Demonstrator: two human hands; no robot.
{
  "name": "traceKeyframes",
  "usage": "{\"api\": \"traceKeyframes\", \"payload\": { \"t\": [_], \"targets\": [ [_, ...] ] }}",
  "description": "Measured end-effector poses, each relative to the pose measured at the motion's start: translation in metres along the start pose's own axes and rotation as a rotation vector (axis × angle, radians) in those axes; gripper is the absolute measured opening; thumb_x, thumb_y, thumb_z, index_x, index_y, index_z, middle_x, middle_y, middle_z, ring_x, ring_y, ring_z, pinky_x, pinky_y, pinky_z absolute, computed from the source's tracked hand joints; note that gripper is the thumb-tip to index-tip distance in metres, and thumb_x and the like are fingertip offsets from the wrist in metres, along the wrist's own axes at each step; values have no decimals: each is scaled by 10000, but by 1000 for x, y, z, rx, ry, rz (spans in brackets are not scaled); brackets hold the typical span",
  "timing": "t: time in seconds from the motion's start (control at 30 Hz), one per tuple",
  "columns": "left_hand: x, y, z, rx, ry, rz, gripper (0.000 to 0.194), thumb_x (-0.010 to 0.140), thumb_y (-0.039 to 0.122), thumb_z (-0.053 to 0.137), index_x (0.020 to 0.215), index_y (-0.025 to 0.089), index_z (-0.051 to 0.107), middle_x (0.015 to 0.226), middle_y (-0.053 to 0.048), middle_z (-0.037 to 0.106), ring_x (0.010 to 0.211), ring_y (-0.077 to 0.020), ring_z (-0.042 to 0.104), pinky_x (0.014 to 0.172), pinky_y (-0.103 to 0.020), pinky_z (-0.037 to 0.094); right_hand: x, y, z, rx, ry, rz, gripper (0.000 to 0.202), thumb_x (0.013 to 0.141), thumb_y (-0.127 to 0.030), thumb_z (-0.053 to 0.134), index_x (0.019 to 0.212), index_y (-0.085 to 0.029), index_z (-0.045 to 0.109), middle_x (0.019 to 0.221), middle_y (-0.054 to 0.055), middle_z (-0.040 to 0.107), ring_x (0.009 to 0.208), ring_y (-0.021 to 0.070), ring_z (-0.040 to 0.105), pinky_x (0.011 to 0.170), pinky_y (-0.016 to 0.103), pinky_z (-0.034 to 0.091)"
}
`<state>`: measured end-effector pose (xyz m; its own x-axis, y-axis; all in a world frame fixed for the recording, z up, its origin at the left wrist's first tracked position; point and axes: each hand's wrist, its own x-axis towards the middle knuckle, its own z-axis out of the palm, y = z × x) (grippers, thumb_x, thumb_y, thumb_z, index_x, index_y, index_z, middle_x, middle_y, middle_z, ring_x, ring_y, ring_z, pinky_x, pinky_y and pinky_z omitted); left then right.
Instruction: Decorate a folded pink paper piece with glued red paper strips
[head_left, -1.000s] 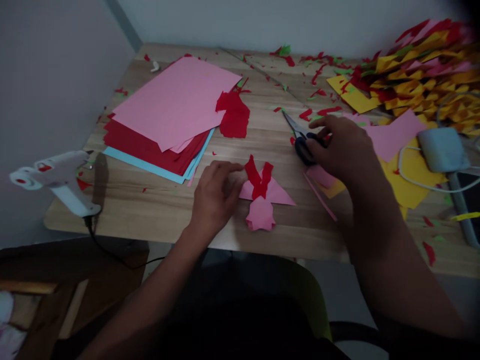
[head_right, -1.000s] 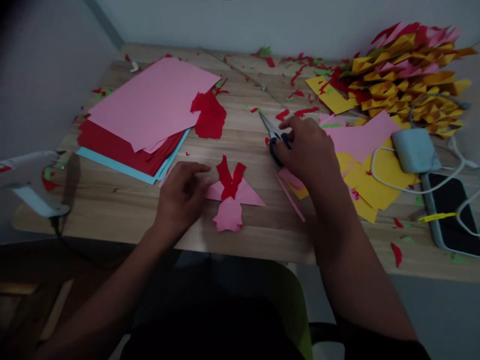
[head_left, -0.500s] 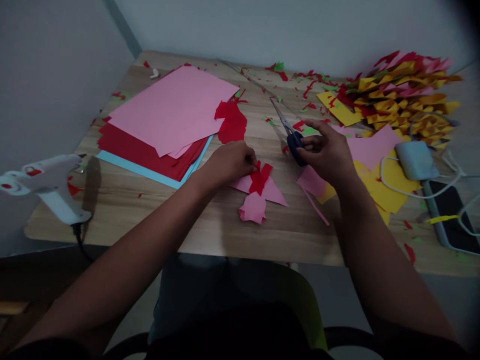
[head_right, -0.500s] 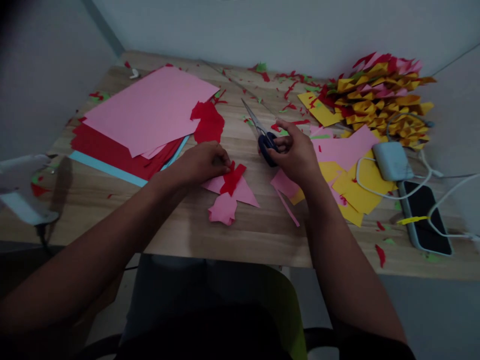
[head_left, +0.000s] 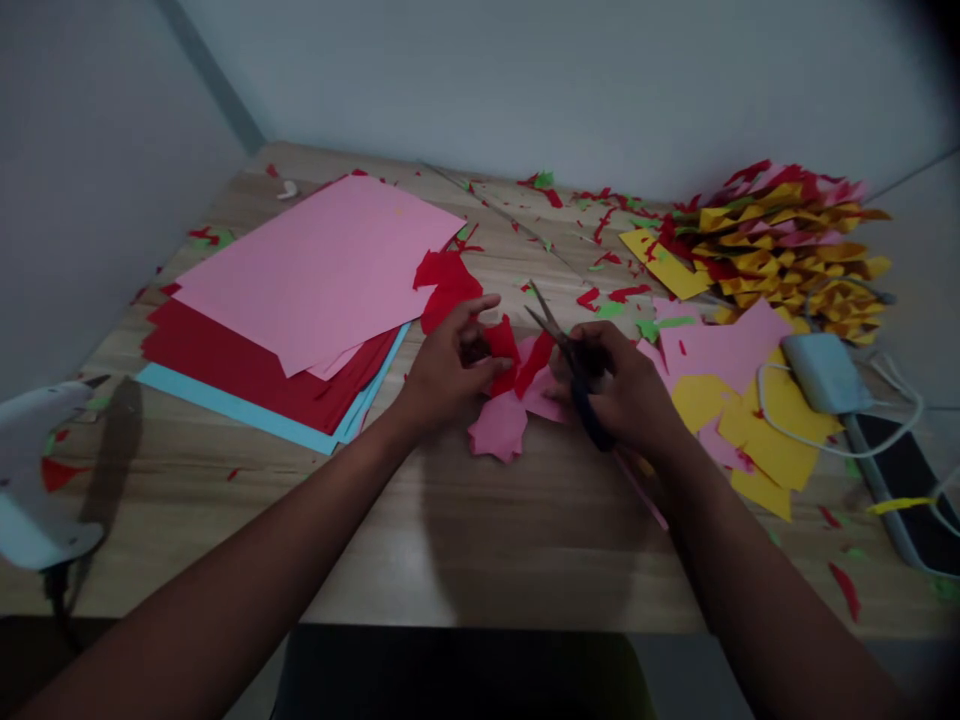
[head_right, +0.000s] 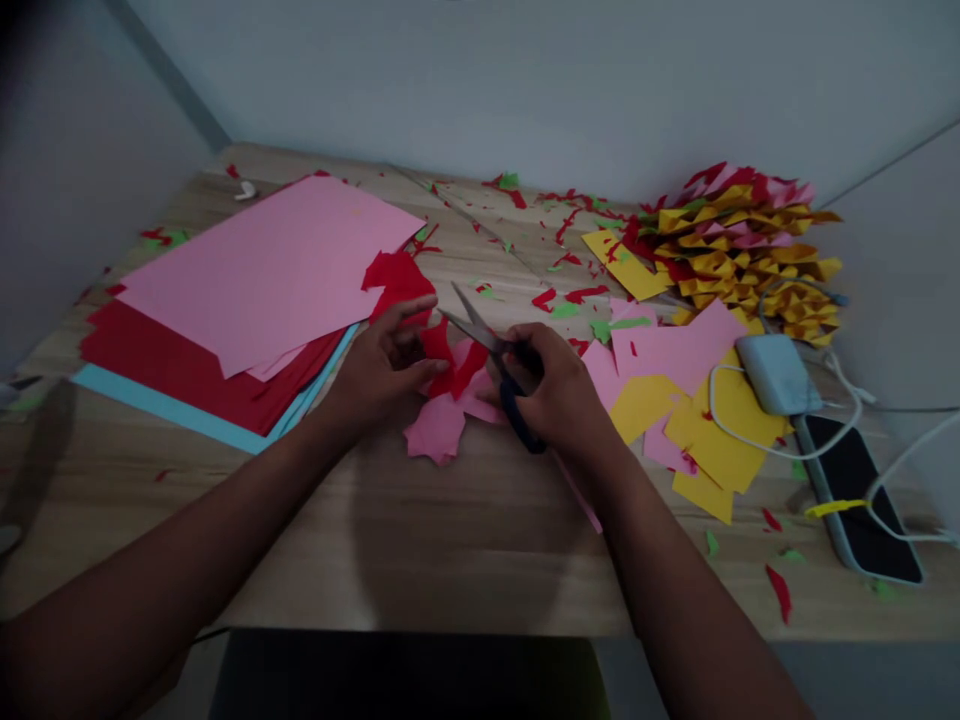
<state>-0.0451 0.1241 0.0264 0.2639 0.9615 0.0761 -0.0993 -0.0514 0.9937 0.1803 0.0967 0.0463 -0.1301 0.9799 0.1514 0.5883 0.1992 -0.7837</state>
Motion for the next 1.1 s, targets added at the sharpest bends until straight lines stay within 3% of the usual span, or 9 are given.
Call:
{"api": "traceKeyframes", "payload": {
  "t": [0.1, 0.27, 0.4, 0.57, 0.73, 1.1],
  "targets": [
    [0, 0, 1, -103, 37, -10, 817, 671, 144, 770, 1419, 179, 443, 826, 13, 691, 788, -152, 663, 717, -257, 503, -1, -1, 4, -94, -17, -34, 451, 721, -363, 814, 1096, -234, 599, 1017, 57, 674, 895, 233, 644, 825, 384, 519],
    [0, -4, 0, -116, 107, -26, 711, 688, 112, 749, 1359, 184, 524, 845, -1, 710, 834, -151, 683, 720, -240, 508, -2, 1, 2, -185, -53, -45, 485, 721, -365, 817, 1141, -240, 607, 1106, 80, 694, 996, 284, 666, 881, 428, 521],
    [1, -4, 0, -159, 178, -67, 543, 696, 137, 778, 1218, 185, 637, 921, -21, 732, 885, -153, 692, 740, -241, 523, -3, -1, -1, -196, -46, -44, 425, 767, -341, 769, 1149, -237, 615, 1111, 85, 702, 993, 283, 673, 894, 437, 526],
    [0, -1, 2, -270, 226, -100, 337, 674, 286, 862, 966, 185, 725, 881, -10, 749, 839, -137, 682, 758, -245, 529, -6, -4, 0, -183, -14, -104, 415, 762, -316, 775, 1139, -247, 614, 1095, 79, 702, 978, 280, 680, 887, 433, 539],
    [-2, 3, 4, -322, 226, -141, 283, 686, 361, 873, 854, 178, 736, 815, -10, 761, 793, -134, 692, 747, -241, 526, -7, -3, 7, -225, -10, -130, 357, 794, -248, 735, 1127, -260, 609, 1105, 67, 696, 1009, 278, 680, 897, 428, 541],
    [-5, 3, 4, -227, 141, -154, 276, 696, 385, 855, 847, 172, 765, 849, -32, 775, 760, -152, 689, 719, -263, 532, -8, -3, 18, -249, 44, -212, 255, 853, -213, 655, 1104, -244, 627, 1026, 65, 713, 919, 237, 695, 818, 370, 575]
  ]
}}
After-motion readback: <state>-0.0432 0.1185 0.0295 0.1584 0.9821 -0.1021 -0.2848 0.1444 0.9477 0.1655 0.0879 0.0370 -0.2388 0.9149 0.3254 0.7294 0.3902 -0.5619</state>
